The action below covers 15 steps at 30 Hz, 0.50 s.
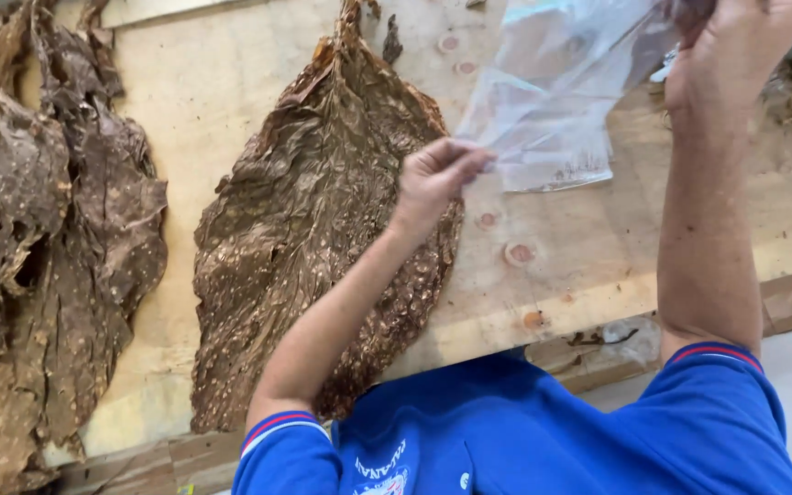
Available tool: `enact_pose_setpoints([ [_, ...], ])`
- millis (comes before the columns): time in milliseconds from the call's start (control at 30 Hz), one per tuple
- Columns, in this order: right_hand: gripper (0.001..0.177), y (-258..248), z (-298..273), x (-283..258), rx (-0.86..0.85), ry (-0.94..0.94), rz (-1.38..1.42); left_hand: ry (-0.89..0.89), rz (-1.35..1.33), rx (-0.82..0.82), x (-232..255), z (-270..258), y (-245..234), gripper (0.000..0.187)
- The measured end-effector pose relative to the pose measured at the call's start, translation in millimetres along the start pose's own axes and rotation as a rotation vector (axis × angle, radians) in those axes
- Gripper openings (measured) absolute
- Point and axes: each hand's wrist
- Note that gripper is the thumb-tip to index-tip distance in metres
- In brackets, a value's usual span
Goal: The person folds large dried leaves and places them into clear plastic bags, then ties the bags closed. The process is repeated with multiple leaves on a wooden work surface.
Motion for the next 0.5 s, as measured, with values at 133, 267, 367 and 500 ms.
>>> enact_pose_setpoints([
  [133,0.01,-19,-30,27,0.248,0.312,0.182,-0.039,-0.04,0.12,26,3,-43,0.021],
  [267,0.041,6,-56,8,0.246,0.864,0.787,-0.032,0.375,0.213,32,10,-75,0.031],
  [367,0.099,37,-63,-17,0.288,1.18,1.012,0.025,0.586,0.183,13,19,-92,0.04],
  [500,0.053,-12,-85,55,0.175,1.273,0.57,-0.009,0.653,0.081,-2,21,-94,0.053],
])
Point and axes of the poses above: each hand's wrist, its own z-axis towards the middle knuckle, its own y-axis out of the palm, x = y × z, and after that the axes turned 9 degrees about z, right-handed
